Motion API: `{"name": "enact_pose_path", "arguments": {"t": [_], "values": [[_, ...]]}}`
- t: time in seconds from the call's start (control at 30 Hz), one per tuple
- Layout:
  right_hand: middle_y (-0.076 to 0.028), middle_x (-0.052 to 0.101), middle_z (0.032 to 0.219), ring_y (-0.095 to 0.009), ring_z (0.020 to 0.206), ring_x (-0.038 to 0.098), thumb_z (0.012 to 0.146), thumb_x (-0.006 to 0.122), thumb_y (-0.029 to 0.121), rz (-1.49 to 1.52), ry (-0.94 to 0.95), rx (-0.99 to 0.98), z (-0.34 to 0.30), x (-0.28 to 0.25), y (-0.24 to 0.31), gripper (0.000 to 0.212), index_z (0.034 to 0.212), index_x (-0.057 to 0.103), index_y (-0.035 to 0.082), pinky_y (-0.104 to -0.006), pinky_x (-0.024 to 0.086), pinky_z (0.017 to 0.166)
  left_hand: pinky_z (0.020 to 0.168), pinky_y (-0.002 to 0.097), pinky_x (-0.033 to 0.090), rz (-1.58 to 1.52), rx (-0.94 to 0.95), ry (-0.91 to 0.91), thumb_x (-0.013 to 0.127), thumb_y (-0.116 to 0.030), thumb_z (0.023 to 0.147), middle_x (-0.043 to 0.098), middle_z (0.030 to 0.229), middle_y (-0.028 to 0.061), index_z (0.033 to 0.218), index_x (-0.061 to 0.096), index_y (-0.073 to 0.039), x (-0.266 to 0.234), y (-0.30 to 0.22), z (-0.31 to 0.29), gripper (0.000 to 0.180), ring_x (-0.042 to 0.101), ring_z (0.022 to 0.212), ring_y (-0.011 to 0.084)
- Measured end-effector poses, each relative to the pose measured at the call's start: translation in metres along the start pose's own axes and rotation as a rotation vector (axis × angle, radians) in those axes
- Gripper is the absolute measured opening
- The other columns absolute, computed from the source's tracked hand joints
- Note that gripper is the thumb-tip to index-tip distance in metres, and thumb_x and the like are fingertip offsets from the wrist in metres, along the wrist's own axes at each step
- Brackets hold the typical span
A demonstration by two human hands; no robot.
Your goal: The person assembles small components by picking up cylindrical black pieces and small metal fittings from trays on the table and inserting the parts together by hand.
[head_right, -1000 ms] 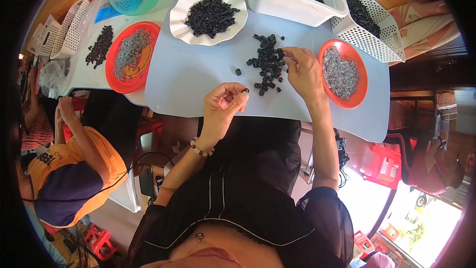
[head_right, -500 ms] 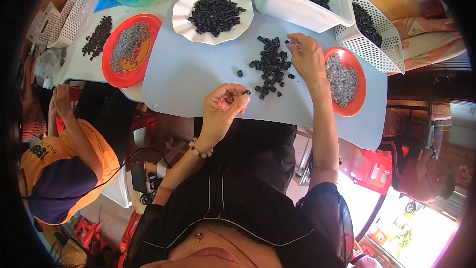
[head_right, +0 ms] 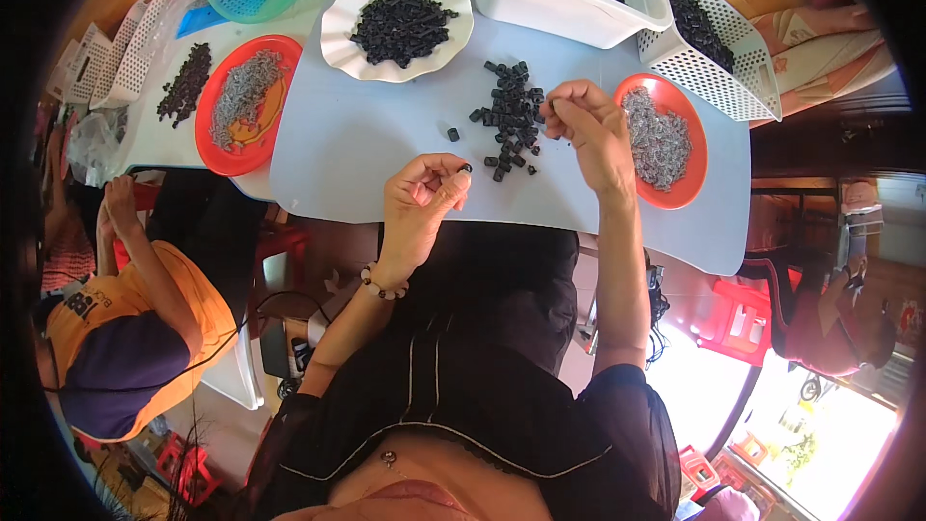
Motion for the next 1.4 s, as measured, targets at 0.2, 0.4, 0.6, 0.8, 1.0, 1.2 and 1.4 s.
{"name": "enact_pose_path", "arguments": {"t": [0.2, 0.4, 0.6, 0.8, 1.0, 1.2, 1.4], "values": [[-0.004, 0.060, 0.083, -0.012, 0.076, 0.053, 0.097, 0.057, 0.012, 0.288, 0.091, 0.069, -0.031, 0.010, -0.013, 0.017, 0.105, 0.065, -0.001, -0.0269, 0.043, 0.072, 0.063, 0.0210, 0.046, 0.017, 0.039, -0.030, 0.072, -0.007, 0.089, 0.064, 0.082, 0.0025, 0.103, 0.065, 0.002, 0.002, 0.001, -0.003, 0.018, 0.056, 0.070, 0.0063], [-0.004, 0.061, 0.084, -0.012, 0.075, 0.053, 0.096, 0.062, 0.017, 0.322, 0.118, 0.082, -0.058, 0.018, -0.014, 0.022, 0.109, 0.064, -0.001, -0.0259, 0.042, 0.071, 0.063, 0.0197, 0.045, 0.041, 0.052, -0.035, 0.071, -0.004, 0.089, 0.063, 0.081, 0.0015, 0.104, 0.066, 0.002, 0.012, 0.002, -0.012, 0.017, 0.056, 0.071, 0.0057], [-0.006, 0.065, 0.082, -0.012, 0.072, 0.057, 0.092, 0.069, 0.017, 0.453, 0.198, 0.140, -0.080, 0.014, -0.021, 0.017, 0.095, 0.062, 0.001, -0.0246, 0.044, 0.066, 0.070, 0.0224, 0.048, 0.130, 0.039, 0.039, 0.071, 0.001, 0.088, 0.064, 0.091, 0.0036, 0.106, 0.066, 0.004, 0.033, -0.002, -0.032, 0.019, 0.057, 0.077, 0.0077], [-0.006, 0.065, 0.078, -0.012, 0.068, 0.057, 0.087, 0.075, 0.019, 0.355, 0.263, 0.169, -0.094, 0.011, -0.016, 0.022, 0.090, 0.064, 0.001, -0.0243, 0.045, 0.063, 0.070, 0.0232, 0.050, 0.290, 0.136, 0.081, 0.072, 0.002, 0.085, 0.064, 0.087, 0.0057, 0.100, 0.067, 0.003, 0.043, -0.001, -0.041, 0.015, 0.060, 0.076, 0.0092], [-0.006, 0.066, 0.076, -0.010, 0.067, 0.056, 0.084, 0.078, 0.022, 0.346, 0.267, 0.250, -0.103, 0.007, -0.020, 0.026, 0.088, 0.065, 0.000, -0.0232, 0.044, 0.062, 0.068, 0.0234, 0.049, 0.384, 0.169, 0.089, 0.072, 0.001, 0.084, 0.064, 0.086, 0.0064, 0.097, 0.068, 0.003, 0.047, 0.001, -0.048, 0.013, 0.060, 0.073, 0.0099], [-0.005, 0.066, 0.075, -0.009, 0.068, 0.056, 0.084, 0.079, 0.019, 0.244, 0.280, 0.228, -0.107, 0.006, -0.021, 0.023, 0.083, 0.065, 0.001, -0.0224, 0.044, 0.063, 0.063, 0.0245, 0.049, 0.502, 0.223, 0.063, 0.073, 0.002, 0.082, 0.065, 0.083, 0.0064, 0.094, 0.069, 0.000, 0.045, 0.006, -0.052, 0.013, 0.061, 0.071, 0.0109], [-0.004, 0.066, 0.076, -0.008, 0.071, 0.058, 0.084, 0.077, 0.012, 0.248, 0.334, 0.247, -0.110, 0.007, -0.020, 0.017, 0.081, 0.065, 0.001, -0.0221, 0.046, 0.065, 0.061, 0.0270, 0.050, 0.644, 0.361, 0.050, 0.072, 0.005, 0.079, 0.066, 0.084, 0.0086, 0.093, 0.069, -0.001, 0.051, -0.002, -0.057, 0.015, 0.063, 0.068, 0.0166]]}}
Point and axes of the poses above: each hand's wrist, its own z-axis towards the middle knuckle, its own x-axis out of the palm, y = z × x, the point moved 1 cm from there along z, towards the middle knuckle
